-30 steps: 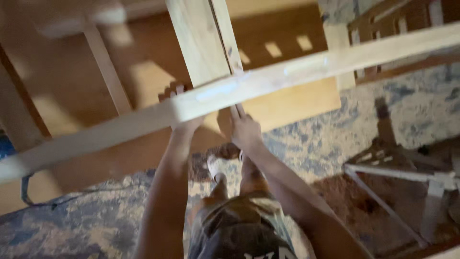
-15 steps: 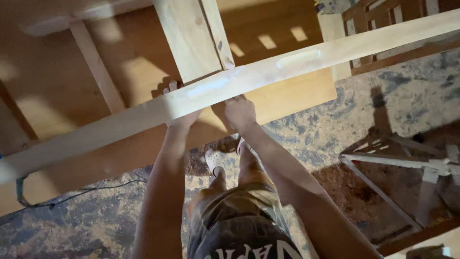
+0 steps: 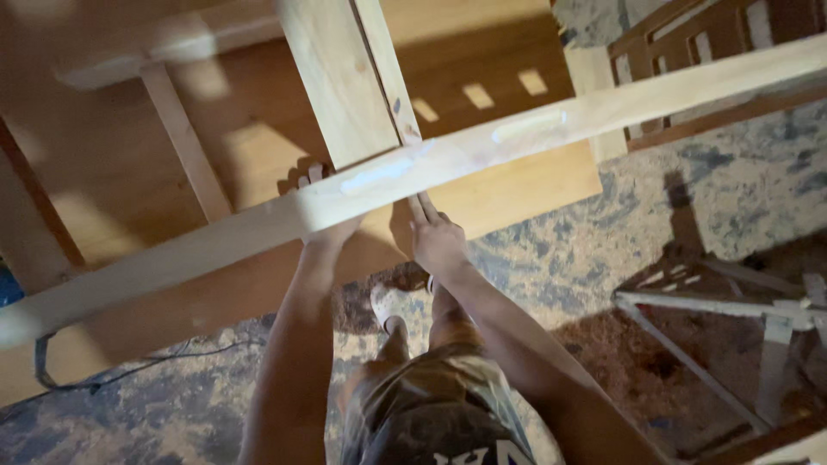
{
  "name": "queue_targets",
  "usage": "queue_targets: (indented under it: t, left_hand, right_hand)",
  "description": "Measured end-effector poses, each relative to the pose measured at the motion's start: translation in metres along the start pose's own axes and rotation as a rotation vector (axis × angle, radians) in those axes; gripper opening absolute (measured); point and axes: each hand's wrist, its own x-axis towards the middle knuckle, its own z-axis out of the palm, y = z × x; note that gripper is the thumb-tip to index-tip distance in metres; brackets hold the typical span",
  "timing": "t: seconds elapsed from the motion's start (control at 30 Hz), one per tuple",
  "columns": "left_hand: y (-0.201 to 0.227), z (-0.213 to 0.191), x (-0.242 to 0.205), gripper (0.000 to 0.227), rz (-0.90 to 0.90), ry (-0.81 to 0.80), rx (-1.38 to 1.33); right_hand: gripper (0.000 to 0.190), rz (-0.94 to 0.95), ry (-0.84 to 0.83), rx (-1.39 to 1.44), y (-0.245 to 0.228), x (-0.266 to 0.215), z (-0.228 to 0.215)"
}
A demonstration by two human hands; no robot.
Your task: The person sands the surfaces and joints of a wooden chair frame using an electric orbital sander and by hand, moving the chair to reach different sides.
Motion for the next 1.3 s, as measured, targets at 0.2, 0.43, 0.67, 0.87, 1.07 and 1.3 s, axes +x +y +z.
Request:
queue_targets:
  t: [0.2,0.43,0.67,0.87,1.07,1.3]
  left_hand:
    - [0.001,0.004,-0.005,0.049,-0.080,0.035,0.023]
    - [0.005,-0.005,0.003,0.058,-0.034,0.066,0.092]
    - [0.006,-0.005,0.005,0.057,-0.046,0.097,0.076]
    - [0.006,-0.006,0.001,0.053,-0.052,0.062,0.024]
    - [-0.001,0.008,0.001,0.057,0.013,0.227,0.020]
    - [0.003,-0.005,0.003,0.054,-0.036,0.136,0.024]
  right_hand:
    - [0.053,0.010,-0.092,-0.163,0.023,0.034,0.009]
    - [0.049,0.052,-0.016,-0.079,0.026,0.038,0.011]
    - [0.093,-0.041,-0.029,-0.058,0.025,-0.004,0.019]
    - [0.031,-0.029,-0.061,-0.219,0.035,0.045,0.016]
    - [0.089,-0.012,-0.065,-0.130,0.019,0.019,-0.006]
    - [0.099,-0.025,-0.037,-0.106,0.016,0.009,-0.009]
